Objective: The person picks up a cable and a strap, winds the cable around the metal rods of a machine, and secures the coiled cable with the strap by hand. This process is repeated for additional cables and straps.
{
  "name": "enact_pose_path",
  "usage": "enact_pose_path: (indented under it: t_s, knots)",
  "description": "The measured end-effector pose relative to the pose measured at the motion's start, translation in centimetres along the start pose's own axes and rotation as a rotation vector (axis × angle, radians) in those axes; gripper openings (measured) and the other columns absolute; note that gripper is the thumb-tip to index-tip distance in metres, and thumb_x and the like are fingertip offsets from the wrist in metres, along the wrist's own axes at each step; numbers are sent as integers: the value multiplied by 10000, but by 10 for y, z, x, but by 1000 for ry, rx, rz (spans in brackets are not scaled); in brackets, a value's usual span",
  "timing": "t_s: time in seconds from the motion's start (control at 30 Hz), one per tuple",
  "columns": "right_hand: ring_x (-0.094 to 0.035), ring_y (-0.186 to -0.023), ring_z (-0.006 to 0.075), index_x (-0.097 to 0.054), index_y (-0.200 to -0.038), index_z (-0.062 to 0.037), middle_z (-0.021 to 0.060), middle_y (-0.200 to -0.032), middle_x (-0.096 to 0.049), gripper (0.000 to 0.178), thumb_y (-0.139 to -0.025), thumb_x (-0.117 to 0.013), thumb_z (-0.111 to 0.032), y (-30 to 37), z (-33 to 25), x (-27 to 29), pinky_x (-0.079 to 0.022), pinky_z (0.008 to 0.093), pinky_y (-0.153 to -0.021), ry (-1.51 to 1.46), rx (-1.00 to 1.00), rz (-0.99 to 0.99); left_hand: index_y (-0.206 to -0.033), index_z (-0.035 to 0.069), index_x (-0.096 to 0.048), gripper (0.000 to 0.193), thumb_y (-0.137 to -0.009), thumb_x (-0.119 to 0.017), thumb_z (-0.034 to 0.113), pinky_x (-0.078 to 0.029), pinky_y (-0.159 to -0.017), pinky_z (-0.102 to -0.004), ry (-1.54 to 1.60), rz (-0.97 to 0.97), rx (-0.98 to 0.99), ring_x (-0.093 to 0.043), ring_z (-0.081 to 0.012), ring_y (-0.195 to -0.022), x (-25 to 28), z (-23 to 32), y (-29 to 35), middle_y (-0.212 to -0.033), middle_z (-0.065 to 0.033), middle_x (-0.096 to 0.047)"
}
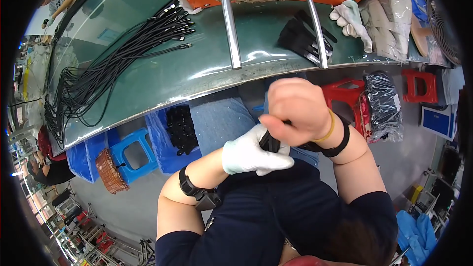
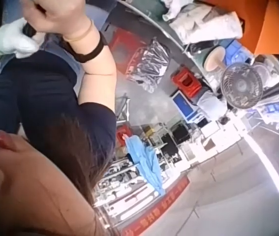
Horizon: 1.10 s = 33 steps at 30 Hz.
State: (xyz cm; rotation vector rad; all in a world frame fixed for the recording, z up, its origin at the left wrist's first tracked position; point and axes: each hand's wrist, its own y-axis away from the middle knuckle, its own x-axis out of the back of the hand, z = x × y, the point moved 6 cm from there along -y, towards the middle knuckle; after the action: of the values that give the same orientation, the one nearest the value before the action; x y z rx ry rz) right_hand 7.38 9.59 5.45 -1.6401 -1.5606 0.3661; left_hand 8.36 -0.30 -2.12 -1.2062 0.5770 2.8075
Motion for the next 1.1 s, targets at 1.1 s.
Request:
enact_pose_path:
  t_s: [1.1]
  knots:
    - [-616, -742, 210, -589, -1010, 25, 103, -866, -609, 296, -718, -636, 30, -5, -15, -5, -506, 287, -609, 226, -243, -786, -681, 38, -561, 187, -739, -647, 194, -406, -413, -219, -1583, 168, -256, -511, -110, -432, 20, 14, 3, -537, -14, -520]
